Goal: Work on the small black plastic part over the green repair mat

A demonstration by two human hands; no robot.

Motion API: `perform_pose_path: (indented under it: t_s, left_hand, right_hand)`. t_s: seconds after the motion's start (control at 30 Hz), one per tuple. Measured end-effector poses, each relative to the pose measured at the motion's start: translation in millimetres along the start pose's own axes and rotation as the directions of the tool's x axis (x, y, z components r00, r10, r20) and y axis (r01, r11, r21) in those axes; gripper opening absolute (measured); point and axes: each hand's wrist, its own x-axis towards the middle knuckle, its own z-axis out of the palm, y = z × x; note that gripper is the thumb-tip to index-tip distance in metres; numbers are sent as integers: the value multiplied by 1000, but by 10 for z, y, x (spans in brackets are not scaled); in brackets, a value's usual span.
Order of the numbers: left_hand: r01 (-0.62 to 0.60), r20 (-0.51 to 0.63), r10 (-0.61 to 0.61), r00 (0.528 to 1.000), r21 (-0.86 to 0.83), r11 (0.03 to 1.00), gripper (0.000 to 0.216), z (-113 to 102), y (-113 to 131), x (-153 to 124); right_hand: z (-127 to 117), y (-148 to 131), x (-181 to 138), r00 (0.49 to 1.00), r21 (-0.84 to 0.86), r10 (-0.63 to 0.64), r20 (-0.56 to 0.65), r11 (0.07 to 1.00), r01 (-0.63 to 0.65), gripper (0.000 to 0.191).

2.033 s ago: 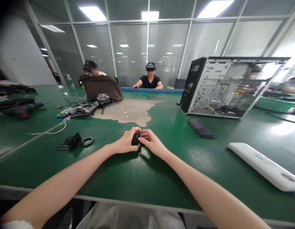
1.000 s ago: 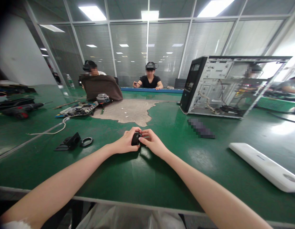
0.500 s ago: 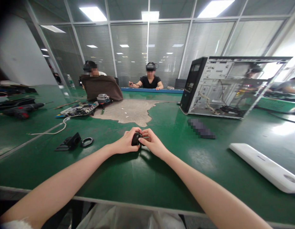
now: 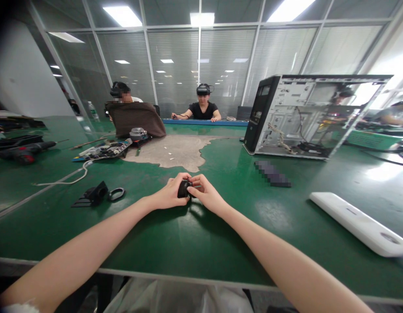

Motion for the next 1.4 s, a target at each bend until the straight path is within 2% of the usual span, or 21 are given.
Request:
perform_pose_path:
  t_s: [0.1, 0.27, 0.4, 0.53, 0.6, 0.77, 0.9, 1.03, 1.13, 1.3, 1.4]
  left_hand:
    - [-1, 1, 1, 1000, 1, 1000, 53, -10, 8, -2]
    - [5, 12, -6, 1000, 6, 1000, 55, -17, 9, -9]
    - [4, 1, -4, 1000, 13, 1000, 53, -4, 1, -5]
    - [-4, -2, 4, 1000, 8, 1000, 53, 2, -2, -1]
    - [-5, -5, 5, 1000, 3, 1000, 53, 1, -3, -2]
    - [11, -3, -11, 1000, -6, 1000, 55, -1, -1, -3]
    - [17, -9, -18, 1000, -13, 1000, 54, -3, 12, -2]
    - [13, 1, -13, 1000, -9, 1000, 53, -7, 14, 0]
    - [9, -3, -9, 1000, -5, 1000, 53, -5, 2, 0]
    - [9, 1, -9, 1000, -5, 1000, 56, 9, -21, -2]
    - [19, -5, -19, 1000, -4, 1000, 55, 14, -20, -1]
  right_hand:
    - [-25, 14, 6, 1000, -12, 12, 19, 1000, -12, 27]
    - [-41, -10, -23, 990, 54, -71, 120, 996, 65, 30]
    - [-3, -24, -19, 999, 27, -43, 34, 999, 42, 19]
    - [15, -11, 5, 1000, -10, 15, -2, 1000, -15, 24]
    - [8, -9, 3, 1000, -12, 24, 4, 1000, -24, 27]
    - [-6, -37, -33, 995, 59, -43, 93, 998, 37, 34]
    - [13, -37, -25, 999, 30, -22, 29, 999, 21, 23]
    - [19, -14, 0, 1000, -9, 13, 2, 1000, -13, 25]
    - [2, -15, -5, 1000, -21, 24, 14, 999, -23, 27]
    - [-8, -55, -50, 994, 61, -41, 99, 998, 35, 32]
    - [10, -79, -55, 998, 35, -31, 57, 999, 29, 23]
